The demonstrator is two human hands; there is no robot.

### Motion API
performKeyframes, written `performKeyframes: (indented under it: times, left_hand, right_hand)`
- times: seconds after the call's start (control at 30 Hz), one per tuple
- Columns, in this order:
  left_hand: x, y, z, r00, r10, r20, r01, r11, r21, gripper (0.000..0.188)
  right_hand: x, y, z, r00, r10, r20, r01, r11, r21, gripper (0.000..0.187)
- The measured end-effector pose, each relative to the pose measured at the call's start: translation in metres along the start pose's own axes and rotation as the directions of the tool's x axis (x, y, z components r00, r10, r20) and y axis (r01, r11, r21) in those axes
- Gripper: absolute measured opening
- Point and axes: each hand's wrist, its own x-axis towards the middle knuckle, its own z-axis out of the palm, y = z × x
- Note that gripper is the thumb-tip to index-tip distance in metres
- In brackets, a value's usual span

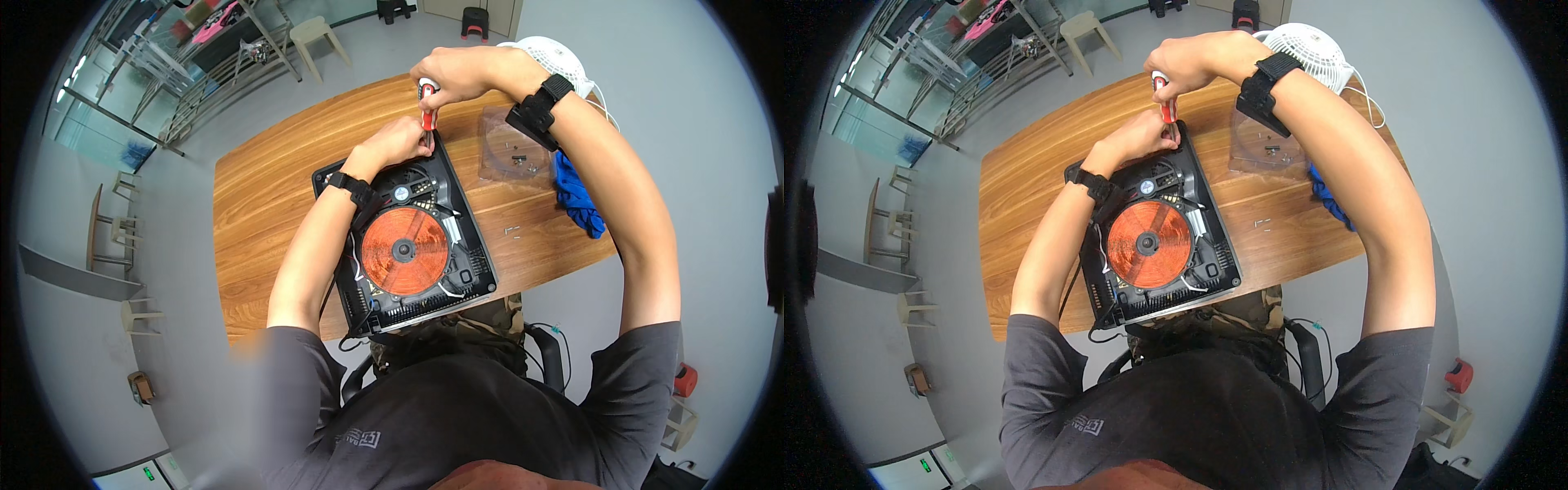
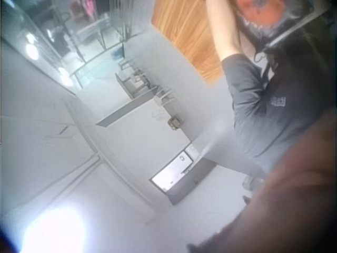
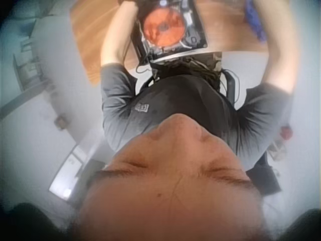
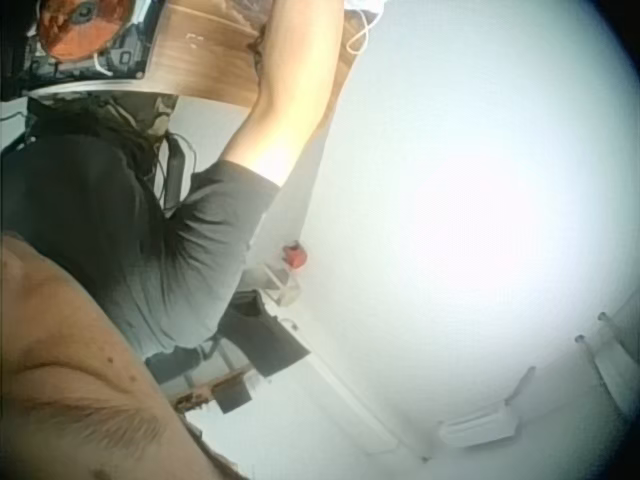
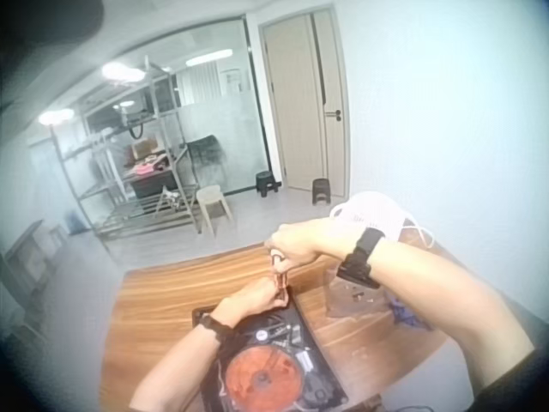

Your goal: The person uses a screwdriver to tighten screws on a circuit board and then places it into an electronic device on a wooden table.

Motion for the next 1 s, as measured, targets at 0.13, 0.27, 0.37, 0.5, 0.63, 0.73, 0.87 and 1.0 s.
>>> performKeyframes:
  times: [0.13, 0.27, 0.37, 0.5, 0.63, 0.73, 0.87, 1.0]
  left_hand:
    - [-0.002, 0.004, -0.005, 0.999, -0.026, 0.028, 0.028, 0.998, -0.064, 0.017]
    - [-0.007, 0.007, -0.015, 0.999, -0.049, 0.020, 0.050, 0.996, -0.076, 0.019]
    - [-0.008, 0.005, -0.024, 0.998, -0.056, 0.003, 0.056, 0.998, -0.033, 0.021]
    - [-0.011, 0.006, -0.033, 0.997, -0.071, -0.021, 0.070, 0.996, -0.056, 0.023]
    - [-0.017, 0.018, -0.045, 0.993, -0.067, -0.100, 0.053, 0.989, -0.139, 0.026]
    - [-0.018, 0.025, -0.050, 0.977, -0.085, -0.197, 0.046, 0.980, -0.194, 0.039]
    - [-0.016, 0.027, -0.047, 0.949, -0.036, -0.314, -0.019, 0.985, -0.171, 0.045]
    - [-0.012, 0.025, -0.047, 0.954, 0.000, -0.300, -0.047, 0.987, -0.151, 0.042]
  right_hand:
    - [0.003, 0.002, 0.005, 1.000, -0.012, -0.022, 0.012, 1.000, -0.003, 0.043]
    - [0.008, 0.001, 0.007, 1.000, 0.001, 0.003, -0.001, 1.000, -0.006, 0.045]
    - [0.007, 0.001, 0.005, 1.000, -0.014, 0.000, 0.014, 1.000, -0.025, 0.045]
    - [0.011, 0.003, 0.006, 1.000, -0.019, -0.004, 0.019, 1.000, -0.016, 0.047]
    - [0.017, 0.000, 0.010, 1.000, -0.015, -0.007, 0.015, 1.000, -0.020, 0.052]
    - [0.016, -0.009, 0.010, 0.999, 0.033, -0.015, -0.033, 0.999, -0.012, 0.058]
    - [0.015, -0.021, 0.008, 0.993, 0.117, -0.001, -0.117, 0.993, -0.033, 0.062]
    - [0.008, -0.010, 0.014, 0.993, 0.076, -0.085, -0.078, 0.997, -0.018, 0.057]
